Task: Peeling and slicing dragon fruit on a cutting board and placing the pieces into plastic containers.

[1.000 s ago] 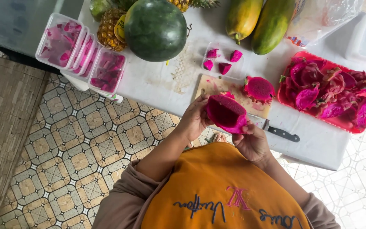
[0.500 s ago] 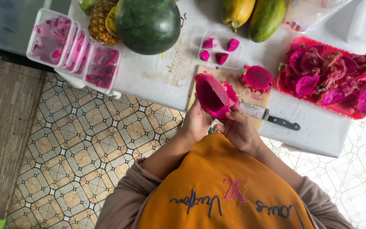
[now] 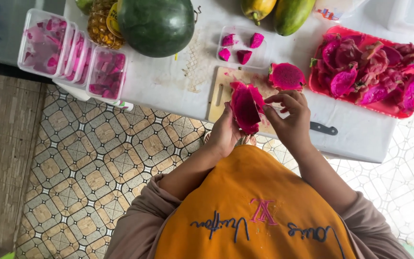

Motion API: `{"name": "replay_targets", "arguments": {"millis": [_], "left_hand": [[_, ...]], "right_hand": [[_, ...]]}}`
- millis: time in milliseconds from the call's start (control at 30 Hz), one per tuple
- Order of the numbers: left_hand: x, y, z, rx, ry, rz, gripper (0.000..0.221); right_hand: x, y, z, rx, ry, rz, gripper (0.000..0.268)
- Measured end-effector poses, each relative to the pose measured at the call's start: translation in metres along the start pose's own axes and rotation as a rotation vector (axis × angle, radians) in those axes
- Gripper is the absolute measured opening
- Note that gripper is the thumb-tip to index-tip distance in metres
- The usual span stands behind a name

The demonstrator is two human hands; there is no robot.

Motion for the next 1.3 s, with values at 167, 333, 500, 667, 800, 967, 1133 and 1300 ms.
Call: {"name": "replay_targets", "arguments": {"millis": [167, 333, 500, 667, 800, 967, 1133, 1300], "left_hand": [[-0.013, 0.023, 0.014, 0.038, 0.012, 0.046, 0.057], [0.019, -0.001, -0.006, 0.062, 0.006, 0.1, 0.055], [0.021, 0.006, -0.006, 0.061, 0.005, 0.126, 0.056], [0.032, -0.005, -0.011, 0.03, -0.024, 0.09, 0.055], [0.012, -0.005, -0.007, -0.013, -0.027, 0.057, 0.056], [-0.005, -0.024, -0.03, -0.056, -0.193, -0.032, 0.051], [-0.001, -0.033, -0.035, -0.021, -0.127, -0.178, 0.061], [-0.004, -0.039, -0.034, 0.012, -0.18, -0.207, 0.054]], "right_hand": [[0.002, 0.023, -0.004, -0.11, -0.045, -0.051, 0.014], [-0.002, 0.024, -0.006, -0.121, -0.075, -0.105, 0.009], [-0.007, 0.009, -0.005, -0.104, -0.086, -0.108, 0.009], [-0.041, -0.08, -0.004, 0.231, -0.141, 0.234, 0.006], [-0.147, -0.173, -0.016, 0.457, -0.394, 0.467, 0.001], [-0.233, -0.298, -0.068, 0.897, -0.655, 0.601, 0.028], [-0.28, -0.369, -0.061, 0.706, -0.507, -0.096, 0.06], [-0.255, -0.345, -0.064, 0.747, 0.049, -0.897, 0.086]]}}
Point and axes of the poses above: each hand's wrist, its own z-axis towards the middle knuckle, its own x-axis out of the palm, y = z × x, the point moved 10 cm from there along z, towards the middle knuckle, and after that the axes turned 4 degrees about z, right-handed, at the moved point
